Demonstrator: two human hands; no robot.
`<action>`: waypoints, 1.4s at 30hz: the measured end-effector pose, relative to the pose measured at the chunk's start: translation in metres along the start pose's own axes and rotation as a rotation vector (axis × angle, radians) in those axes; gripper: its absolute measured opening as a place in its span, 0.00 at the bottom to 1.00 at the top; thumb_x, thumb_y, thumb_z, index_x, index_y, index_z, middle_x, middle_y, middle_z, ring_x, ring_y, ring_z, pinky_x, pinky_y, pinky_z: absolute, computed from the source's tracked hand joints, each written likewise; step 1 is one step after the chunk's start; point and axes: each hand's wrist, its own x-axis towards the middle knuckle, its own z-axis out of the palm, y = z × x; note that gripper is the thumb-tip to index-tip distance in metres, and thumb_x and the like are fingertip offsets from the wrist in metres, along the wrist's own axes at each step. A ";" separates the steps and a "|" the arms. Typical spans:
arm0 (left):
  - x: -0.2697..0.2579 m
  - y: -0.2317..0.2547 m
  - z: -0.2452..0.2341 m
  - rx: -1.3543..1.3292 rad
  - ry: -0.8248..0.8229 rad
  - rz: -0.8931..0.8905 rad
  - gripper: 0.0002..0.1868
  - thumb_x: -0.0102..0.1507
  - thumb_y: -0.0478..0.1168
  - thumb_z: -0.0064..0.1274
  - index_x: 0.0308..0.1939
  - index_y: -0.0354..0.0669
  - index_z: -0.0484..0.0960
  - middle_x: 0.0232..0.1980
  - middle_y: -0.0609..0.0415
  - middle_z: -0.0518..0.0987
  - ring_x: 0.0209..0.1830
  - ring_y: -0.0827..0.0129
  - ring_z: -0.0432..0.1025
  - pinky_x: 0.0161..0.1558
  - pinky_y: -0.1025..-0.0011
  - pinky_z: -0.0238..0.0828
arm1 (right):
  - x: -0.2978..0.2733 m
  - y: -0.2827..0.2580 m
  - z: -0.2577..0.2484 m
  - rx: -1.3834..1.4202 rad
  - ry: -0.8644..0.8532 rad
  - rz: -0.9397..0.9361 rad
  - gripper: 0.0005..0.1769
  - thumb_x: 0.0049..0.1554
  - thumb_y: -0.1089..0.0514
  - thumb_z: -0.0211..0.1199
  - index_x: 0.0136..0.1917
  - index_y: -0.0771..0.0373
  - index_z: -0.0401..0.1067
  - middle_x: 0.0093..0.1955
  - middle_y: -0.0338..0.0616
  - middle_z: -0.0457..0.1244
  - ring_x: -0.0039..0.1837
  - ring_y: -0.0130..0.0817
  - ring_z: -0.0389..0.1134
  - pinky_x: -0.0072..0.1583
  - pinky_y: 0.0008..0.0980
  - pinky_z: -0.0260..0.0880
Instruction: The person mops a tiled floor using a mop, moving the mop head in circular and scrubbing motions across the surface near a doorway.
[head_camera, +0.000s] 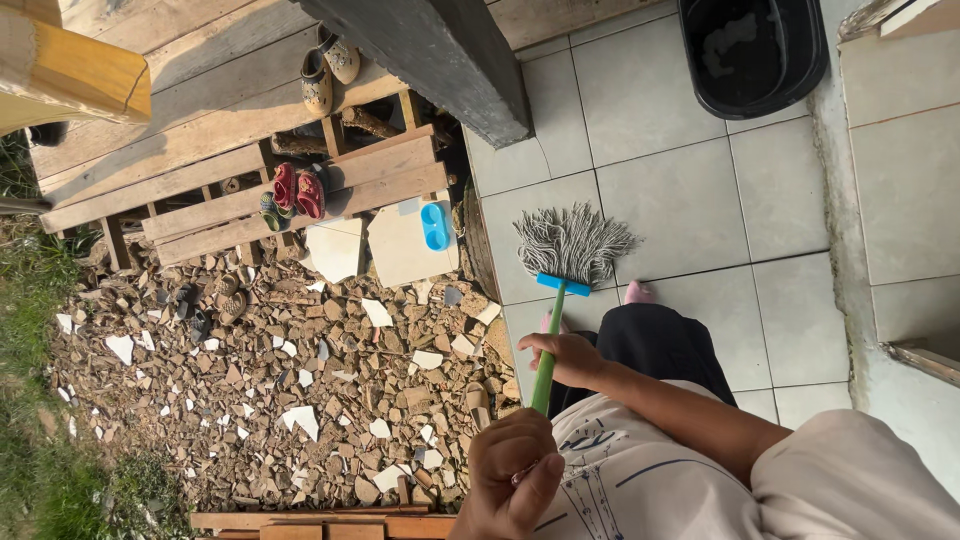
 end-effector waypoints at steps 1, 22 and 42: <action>0.001 -0.003 -0.006 0.006 0.000 0.053 0.16 0.60 0.34 0.57 0.20 0.37 0.69 0.21 0.50 0.71 0.24 0.59 0.66 0.33 0.61 0.64 | 0.004 0.002 0.007 -0.011 0.125 -0.019 0.15 0.55 0.53 0.68 0.56 0.49 0.74 0.41 0.35 0.69 0.47 0.36 0.72 0.52 0.38 0.73; -0.035 -0.032 -0.065 0.039 0.134 0.127 0.16 0.62 0.29 0.52 0.21 0.37 0.65 0.22 0.50 0.70 0.23 0.62 0.66 0.31 0.65 0.63 | 0.075 0.003 0.033 -0.133 -0.038 -0.002 0.06 0.58 0.55 0.62 0.45 0.55 0.78 0.48 0.38 0.68 0.51 0.40 0.72 0.56 0.40 0.71; -0.030 -0.061 -0.094 0.110 0.113 0.207 0.16 0.63 0.30 0.52 0.21 0.37 0.68 0.24 0.50 0.71 0.25 0.59 0.66 0.34 0.64 0.65 | 0.137 -0.005 0.020 -0.167 0.051 0.006 0.05 0.55 0.62 0.61 0.42 0.57 0.78 0.47 0.37 0.68 0.47 0.38 0.72 0.54 0.37 0.72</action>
